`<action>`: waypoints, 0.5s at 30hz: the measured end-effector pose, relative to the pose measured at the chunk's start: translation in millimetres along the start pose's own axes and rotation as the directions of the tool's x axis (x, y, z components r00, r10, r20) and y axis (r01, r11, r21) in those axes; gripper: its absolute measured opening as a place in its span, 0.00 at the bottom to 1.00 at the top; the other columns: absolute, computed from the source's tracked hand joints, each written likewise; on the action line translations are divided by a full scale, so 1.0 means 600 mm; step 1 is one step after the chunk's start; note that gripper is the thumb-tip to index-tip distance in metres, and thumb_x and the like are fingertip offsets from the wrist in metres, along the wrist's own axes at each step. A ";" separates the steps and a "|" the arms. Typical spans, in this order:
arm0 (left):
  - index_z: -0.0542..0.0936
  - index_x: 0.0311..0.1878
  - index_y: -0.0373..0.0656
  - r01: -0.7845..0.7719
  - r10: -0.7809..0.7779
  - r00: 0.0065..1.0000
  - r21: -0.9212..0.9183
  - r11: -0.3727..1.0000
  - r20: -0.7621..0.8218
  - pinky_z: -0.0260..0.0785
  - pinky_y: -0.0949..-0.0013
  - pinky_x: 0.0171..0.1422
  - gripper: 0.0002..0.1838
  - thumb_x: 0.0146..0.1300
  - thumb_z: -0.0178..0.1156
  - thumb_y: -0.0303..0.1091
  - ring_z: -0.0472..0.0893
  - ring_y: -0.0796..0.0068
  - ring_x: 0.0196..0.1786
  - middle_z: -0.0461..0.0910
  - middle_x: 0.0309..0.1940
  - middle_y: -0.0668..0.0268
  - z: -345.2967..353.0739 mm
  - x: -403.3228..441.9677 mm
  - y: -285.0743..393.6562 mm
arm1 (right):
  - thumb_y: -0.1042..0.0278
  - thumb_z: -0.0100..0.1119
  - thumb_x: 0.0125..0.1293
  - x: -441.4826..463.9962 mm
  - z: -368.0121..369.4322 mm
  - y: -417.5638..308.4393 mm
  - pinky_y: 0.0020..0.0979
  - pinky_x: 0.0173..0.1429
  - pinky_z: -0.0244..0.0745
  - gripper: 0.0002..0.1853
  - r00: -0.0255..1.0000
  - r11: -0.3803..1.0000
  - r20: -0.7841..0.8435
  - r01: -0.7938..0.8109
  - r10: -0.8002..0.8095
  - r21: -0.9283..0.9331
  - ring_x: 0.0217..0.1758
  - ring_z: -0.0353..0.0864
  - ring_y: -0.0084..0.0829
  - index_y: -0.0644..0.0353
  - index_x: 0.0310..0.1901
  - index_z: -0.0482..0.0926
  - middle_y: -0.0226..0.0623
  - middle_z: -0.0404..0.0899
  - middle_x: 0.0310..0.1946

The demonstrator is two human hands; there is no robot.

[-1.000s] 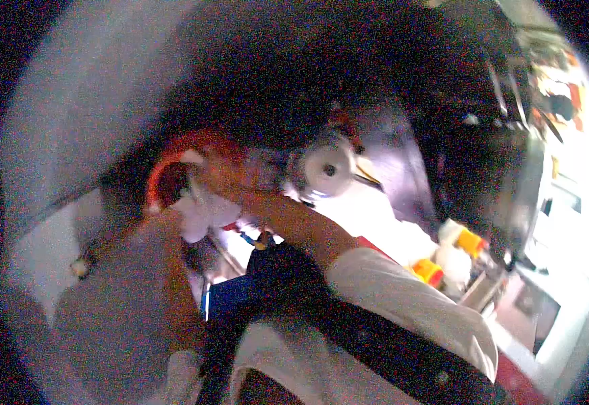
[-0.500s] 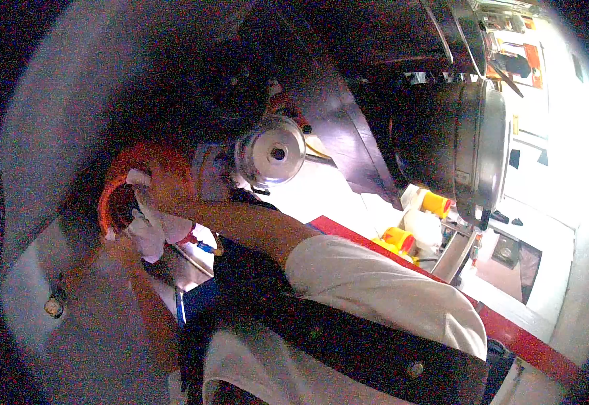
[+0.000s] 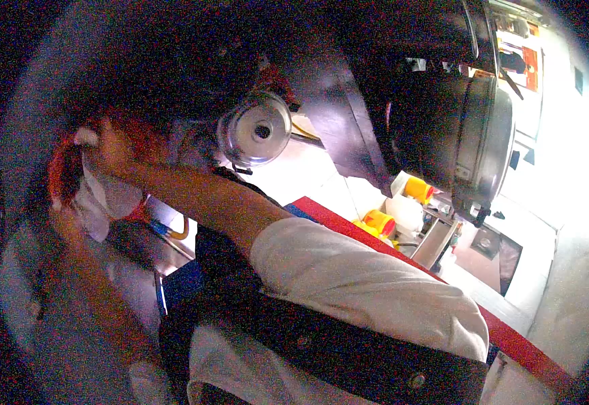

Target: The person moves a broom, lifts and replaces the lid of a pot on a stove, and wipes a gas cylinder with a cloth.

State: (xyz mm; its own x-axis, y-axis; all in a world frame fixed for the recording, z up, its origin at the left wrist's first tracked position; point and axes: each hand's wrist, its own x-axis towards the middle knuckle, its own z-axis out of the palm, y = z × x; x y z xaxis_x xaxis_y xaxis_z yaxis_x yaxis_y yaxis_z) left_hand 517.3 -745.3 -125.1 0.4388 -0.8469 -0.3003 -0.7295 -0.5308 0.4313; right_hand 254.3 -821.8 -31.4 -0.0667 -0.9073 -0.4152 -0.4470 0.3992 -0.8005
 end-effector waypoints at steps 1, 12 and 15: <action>0.71 0.53 0.30 0.029 -0.030 0.999 -0.047 0.998 -0.019 0.67 0.54 0.55 0.23 0.65 0.53 0.42 0.76 0.44 0.48 0.77 0.44 0.42 0.010 -0.033 0.020 | 0.52 0.65 0.54 -0.016 -0.012 0.011 0.51 0.46 0.74 0.31 0.999 0.998 0.021 0.042 -0.041 -0.043 0.41 0.80 0.58 0.66 0.50 0.65 0.56 0.80 0.36; 0.70 0.60 0.33 0.244 -0.237 0.953 0.017 0.970 -0.188 0.66 0.53 0.61 0.28 0.62 0.55 0.43 0.74 0.46 0.57 0.74 0.53 0.42 0.037 -0.166 0.074 | 0.52 0.64 0.56 -0.105 -0.066 0.028 0.50 0.45 0.74 0.31 0.979 0.970 -0.007 0.201 -0.204 -0.137 0.42 0.79 0.57 0.62 0.54 0.65 0.55 0.78 0.40; 0.72 0.58 0.34 0.299 -0.292 0.952 0.066 0.952 -0.096 0.66 0.53 0.61 0.26 0.64 0.52 0.46 0.74 0.44 0.56 0.75 0.52 0.44 -0.005 -0.092 0.096 | 0.55 0.66 0.55 -0.066 -0.036 -0.002 0.50 0.47 0.75 0.30 0.976 0.973 -0.081 0.191 -0.203 -0.130 0.42 0.80 0.56 0.64 0.53 0.66 0.55 0.79 0.40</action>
State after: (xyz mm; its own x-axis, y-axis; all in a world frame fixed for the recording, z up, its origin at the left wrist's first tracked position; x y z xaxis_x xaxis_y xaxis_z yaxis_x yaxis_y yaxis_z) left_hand 452.8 -729.3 -81.1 0.6806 -0.6540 -0.3302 -0.5984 -0.7563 0.2646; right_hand 238.0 -789.0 -4.5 -0.0472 -0.9770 -0.2079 -0.5640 0.1979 -0.8017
